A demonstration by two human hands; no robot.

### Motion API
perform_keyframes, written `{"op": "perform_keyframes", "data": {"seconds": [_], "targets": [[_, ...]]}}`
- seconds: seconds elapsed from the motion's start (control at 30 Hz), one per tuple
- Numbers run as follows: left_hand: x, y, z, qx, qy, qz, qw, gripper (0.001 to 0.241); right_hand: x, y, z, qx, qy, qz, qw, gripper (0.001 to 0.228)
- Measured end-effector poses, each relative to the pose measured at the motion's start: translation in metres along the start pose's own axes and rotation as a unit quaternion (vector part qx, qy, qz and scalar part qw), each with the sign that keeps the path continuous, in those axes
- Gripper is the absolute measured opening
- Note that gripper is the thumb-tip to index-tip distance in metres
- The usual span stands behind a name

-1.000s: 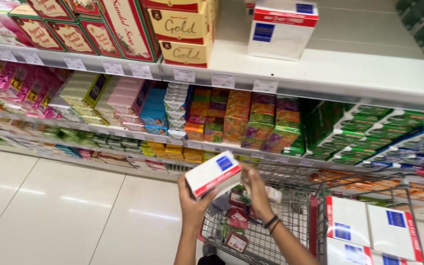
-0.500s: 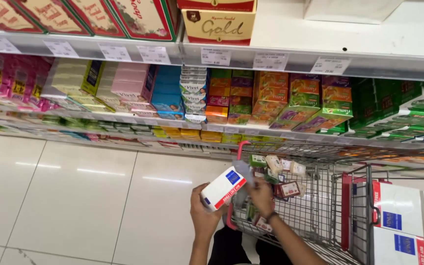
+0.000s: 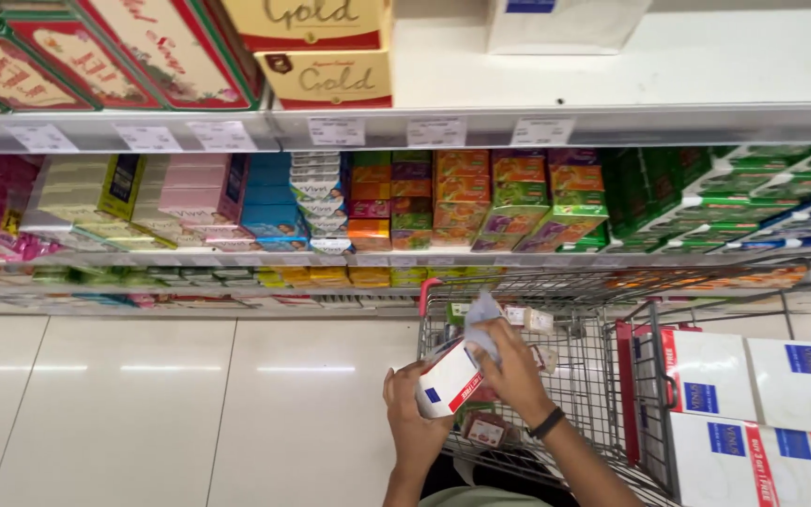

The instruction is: The recorder is seen picking up soap boxes from the shelf, wiping the shelf with a cloth, and then rearranging the soap boxes back onto the shelf in an organized manner.

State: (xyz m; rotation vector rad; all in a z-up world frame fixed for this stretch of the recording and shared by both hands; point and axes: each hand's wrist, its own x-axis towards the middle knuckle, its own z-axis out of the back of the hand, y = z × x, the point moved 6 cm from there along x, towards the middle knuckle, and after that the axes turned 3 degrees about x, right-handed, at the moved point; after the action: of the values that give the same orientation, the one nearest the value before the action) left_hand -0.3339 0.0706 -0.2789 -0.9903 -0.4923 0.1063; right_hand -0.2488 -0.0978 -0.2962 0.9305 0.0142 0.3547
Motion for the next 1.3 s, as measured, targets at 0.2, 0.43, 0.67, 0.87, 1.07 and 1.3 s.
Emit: {"op": "perform_keyframes", "data": {"seconds": [0.2, 0.43, 0.67, 0.87, 1.07, 1.3], "targets": [[-0.020, 0.018, -0.037, 0.024, -0.013, 0.003, 1.000, 0.069, -0.033, 0.075, 0.023, 0.007, 0.051, 0.137, 0.989, 0.039], [-0.023, -0.006, -0.049, -0.079, 0.009, 0.135, 0.988, 0.067, -0.011, -0.071, 0.083, 0.003, -0.031, -0.150, 0.988, 0.030], [-0.039, 0.022, -0.088, -0.173, 0.019, 0.248, 0.953, 0.051, -0.060, 0.007, 0.075, 0.077, -0.098, 0.039, 0.991, 0.052], [-0.046, 0.036, -0.088, -0.218, -0.044, 0.298, 0.928, 0.051, -0.117, -0.086, 0.022, -0.140, 0.078, 0.045, 0.986, 0.035], [-0.049, 0.025, -0.102, -0.286, -0.028, 0.309, 0.907, 0.047, -0.085, 0.013, 0.058, -0.016, -0.034, 0.074, 0.997, 0.049], [-0.040, 0.013, -0.087, -0.382, -0.043, 0.378, 0.842, 0.041, -0.089, -0.026, 0.080, -0.123, -0.033, 0.054, 0.990, 0.045]]}}
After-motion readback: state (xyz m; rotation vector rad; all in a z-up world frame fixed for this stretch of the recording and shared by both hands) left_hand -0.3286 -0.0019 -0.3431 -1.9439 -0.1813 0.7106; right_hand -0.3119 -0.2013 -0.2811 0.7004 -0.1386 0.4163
